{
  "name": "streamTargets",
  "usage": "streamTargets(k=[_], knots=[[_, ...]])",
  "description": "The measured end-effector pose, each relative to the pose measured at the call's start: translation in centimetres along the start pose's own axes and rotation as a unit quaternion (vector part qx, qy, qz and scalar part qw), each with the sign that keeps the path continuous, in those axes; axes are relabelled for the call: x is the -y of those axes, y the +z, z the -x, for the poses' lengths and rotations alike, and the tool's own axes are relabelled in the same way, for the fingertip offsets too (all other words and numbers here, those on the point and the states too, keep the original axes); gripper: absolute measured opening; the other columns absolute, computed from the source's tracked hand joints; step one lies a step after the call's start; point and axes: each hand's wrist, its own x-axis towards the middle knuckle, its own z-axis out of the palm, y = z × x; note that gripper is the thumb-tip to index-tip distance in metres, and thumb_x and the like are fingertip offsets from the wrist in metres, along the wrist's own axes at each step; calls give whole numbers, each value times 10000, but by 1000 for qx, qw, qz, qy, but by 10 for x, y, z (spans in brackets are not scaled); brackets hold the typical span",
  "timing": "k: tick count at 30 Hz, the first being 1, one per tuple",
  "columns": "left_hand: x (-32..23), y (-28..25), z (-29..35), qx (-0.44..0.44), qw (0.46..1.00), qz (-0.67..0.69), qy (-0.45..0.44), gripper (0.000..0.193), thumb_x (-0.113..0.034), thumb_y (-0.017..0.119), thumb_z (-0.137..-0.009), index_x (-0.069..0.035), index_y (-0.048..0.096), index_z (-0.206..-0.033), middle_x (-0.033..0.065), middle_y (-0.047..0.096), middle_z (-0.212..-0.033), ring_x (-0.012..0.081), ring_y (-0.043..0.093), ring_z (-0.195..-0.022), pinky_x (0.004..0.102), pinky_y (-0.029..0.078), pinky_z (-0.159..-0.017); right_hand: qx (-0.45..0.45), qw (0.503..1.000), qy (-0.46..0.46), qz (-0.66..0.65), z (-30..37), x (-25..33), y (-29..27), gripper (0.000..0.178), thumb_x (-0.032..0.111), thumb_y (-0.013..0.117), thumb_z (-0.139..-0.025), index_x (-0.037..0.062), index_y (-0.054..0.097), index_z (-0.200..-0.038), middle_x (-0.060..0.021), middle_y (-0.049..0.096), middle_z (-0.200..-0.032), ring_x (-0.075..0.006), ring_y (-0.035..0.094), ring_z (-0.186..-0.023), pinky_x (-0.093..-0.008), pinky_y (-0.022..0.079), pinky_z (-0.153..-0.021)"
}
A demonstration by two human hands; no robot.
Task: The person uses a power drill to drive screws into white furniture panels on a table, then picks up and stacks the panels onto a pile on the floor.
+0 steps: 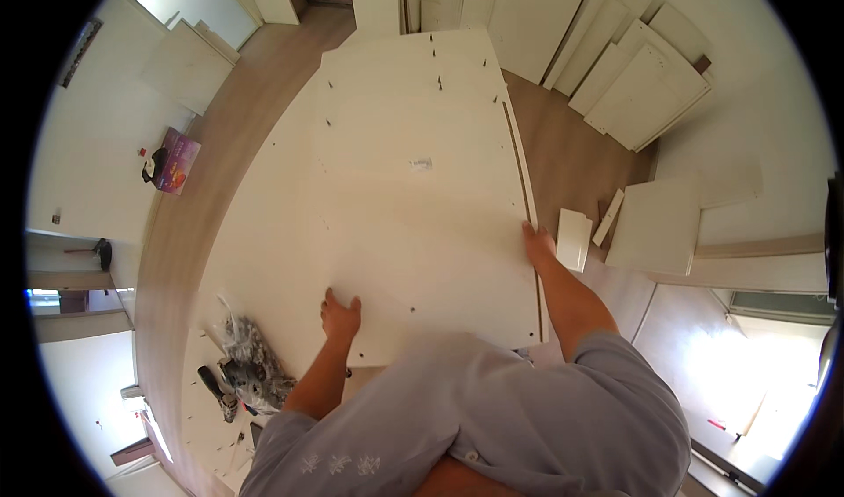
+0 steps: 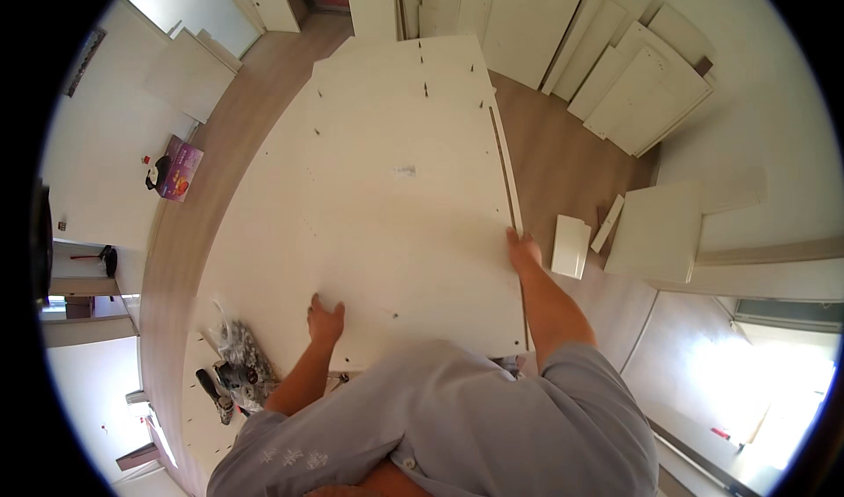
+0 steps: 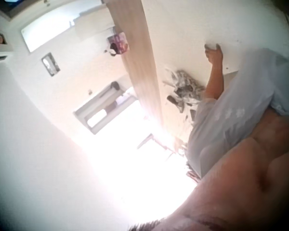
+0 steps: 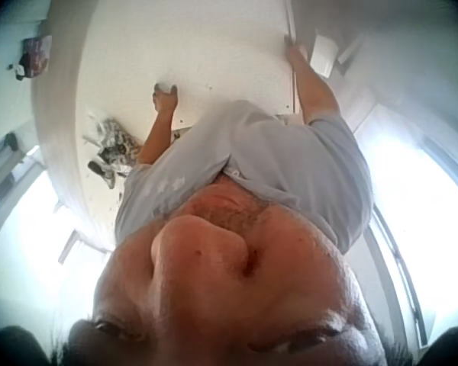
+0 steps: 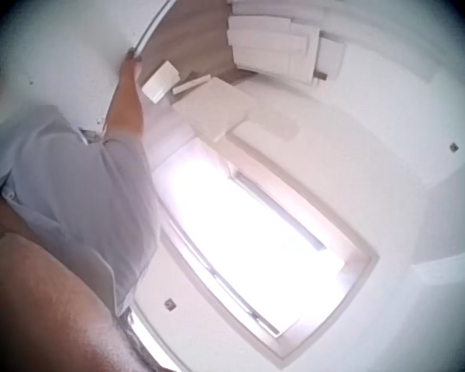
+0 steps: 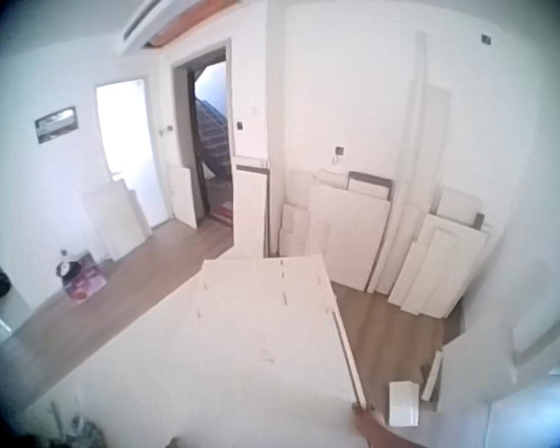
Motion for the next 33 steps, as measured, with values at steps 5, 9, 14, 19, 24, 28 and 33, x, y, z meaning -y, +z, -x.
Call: streamTargets(k=[5, 9, 14, 19, 24, 28, 33], knots=[[-17, 27, 58, 42, 995, 94, 1, 908, -383, 764, -922, 23, 312, -1597, 350, 482, -1495, 505, 496, -1389, 563, 438, -1156, -27, 999, -22, 37, -40, -16, -43, 810, 710, 459, -1021, 10, 610, -1400, -294, 686, -1313, -476, 633, -1259, -531, 511, -1066], [-37, 61, 98, 65, 978, 186, -66, 842, -339, 765, -946, 27, 332, -1569, 312, 527, -1438, 437, 560, -1333, 515, 483, -1088, -20, 998, -28, 57, -75, -30, -72, 812, 728, 483, -1007, -5, 668, -1304, -291, 714, -1250, -470, 673, -1186, -530, 536, -998], [-43, 87, 76, 10, 968, 212, -132, 733, -374, 759, -960, 70, 471, -1466, 183, 657, -1083, 295, 666, -991, 467, 549, -761, 92, 994, -53, -24, -129, -31, -100, 826, 723, 531, -1005, -37, 702, -1281, -280, 724, -1224, -395, 687, -1151, -473, 525, -979], [-50, 79, 37, 77, 872, 395, -277, 767, -550, 699, -961, 48, 549, -1418, 177, 668, -1210, 290, 652, -1073, 478, 543, -866, 139, 975, -40, -168, -176, 5, -90, 822, 689, 552, -1016, -46, 677, -1361, -258, 714, -1275, -358, 663, -1170, -444, 505, -1007], [-59, 63, 18, 68, 883, 410, -216, 918, -647, 661, -964, 60, 496, -1525, 228, 610, -1453, 368, 602, -1278, 466, 485, -1054, 126, 983, -57, -125, -177, 26, -80, 821, 645, 601, -1008, -48, 613, -1447, -242, 627, -1452, -353, 587, -1317, -438, 465, -1093], [-60, 76, 21, 56, 906, 375, -187, 936, -652, 630, -988, 76, 461, -1551, 283, 546, -1533, 435, 519, -1416, 468, 436, -1147, 89, 990, -17, -105, -162, 31, -90, 811, 671, 553, -1014, -59, 686, -1340, -285, 674, -1366, -408, 641, -1249, -475, 511, -1030], [-65, 77, 61, 11, 947, 267, -178, 942, -669, 597, -1005, 95, 455, -1538, 362, 518, -1520, 480, 498, -1438, 507, 435, -1158, 28, 996, -84, -5, -130, 25, -108, 828, 692, 392, -1050, -41, 726, -1243, -299, 710, -1256, -456, 671, -1172, -508, 529, -1007]])
